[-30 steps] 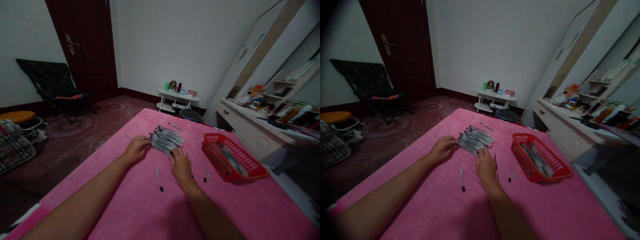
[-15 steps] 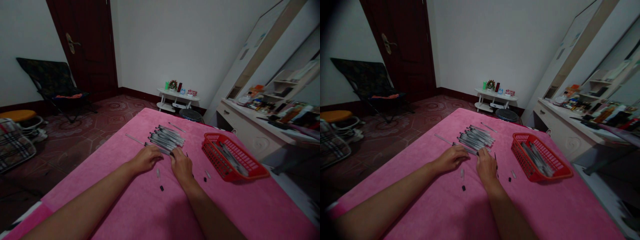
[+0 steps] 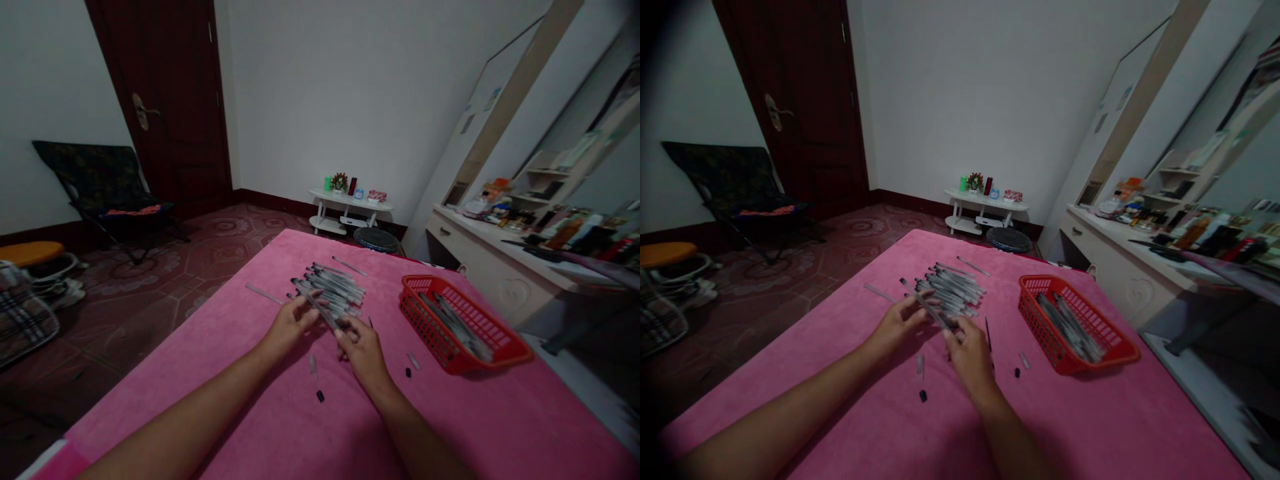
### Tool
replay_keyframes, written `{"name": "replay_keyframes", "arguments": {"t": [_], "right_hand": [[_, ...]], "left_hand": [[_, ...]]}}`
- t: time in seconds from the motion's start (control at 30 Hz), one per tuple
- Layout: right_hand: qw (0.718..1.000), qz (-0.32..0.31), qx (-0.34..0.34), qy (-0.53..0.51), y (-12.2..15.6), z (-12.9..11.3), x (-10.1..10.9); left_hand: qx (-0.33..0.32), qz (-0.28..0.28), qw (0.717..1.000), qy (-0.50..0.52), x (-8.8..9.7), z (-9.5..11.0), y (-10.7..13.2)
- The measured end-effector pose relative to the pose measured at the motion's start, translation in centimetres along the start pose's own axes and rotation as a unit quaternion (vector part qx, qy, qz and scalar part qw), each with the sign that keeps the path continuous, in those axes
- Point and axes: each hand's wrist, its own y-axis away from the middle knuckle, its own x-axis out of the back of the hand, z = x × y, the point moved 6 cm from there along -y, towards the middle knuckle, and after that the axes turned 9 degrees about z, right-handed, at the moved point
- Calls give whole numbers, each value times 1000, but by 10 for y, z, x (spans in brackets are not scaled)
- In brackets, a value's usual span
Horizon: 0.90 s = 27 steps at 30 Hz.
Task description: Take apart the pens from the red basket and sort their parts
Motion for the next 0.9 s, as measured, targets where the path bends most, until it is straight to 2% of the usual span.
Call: {"name": "replay_keyframes", "arguments": {"t": [0.1,0.17,0.27,0.37,0.43,0.47,0.53,0.57,0.6,0.67,0.73,0.83,0.9], "right_hand": [[982,-99,-110,-116,12,0,-16],[958,-155,-174,-169,20,-2,-25],[936,-210,-221,-174,28,-5,-34],[962,-197,-179,-56,25,-9,-30],[981,-143,-91,95,21,-16,-20],[976,-105,-37,187,19,-21,-13],[930,-41,53,361,20,-31,-2],[900,-30,77,427,22,-34,1],[876,-34,84,474,24,-35,2],[853,-72,73,512,29,-35,1],[853,-106,61,507,32,-39,-2],[874,-128,48,466,32,-45,-3],[903,-113,58,410,28,-49,-2]], "left_hand": [[52,-18,989,136,-5,-2,4],[80,-32,983,163,-6,-1,7],[109,-3,979,171,-4,-1,10],[117,48,978,168,-1,-3,9],[112,83,977,163,3,-4,5],[105,107,976,160,8,-3,2],[77,178,970,148,23,0,-4],[58,216,964,146,31,2,-6],[49,228,962,142,36,4,-9],[50,229,962,143,41,4,-11],[63,206,965,149,37,1,-10],[76,172,970,152,25,-3,-5],[86,159,973,141,17,-5,0]]}}
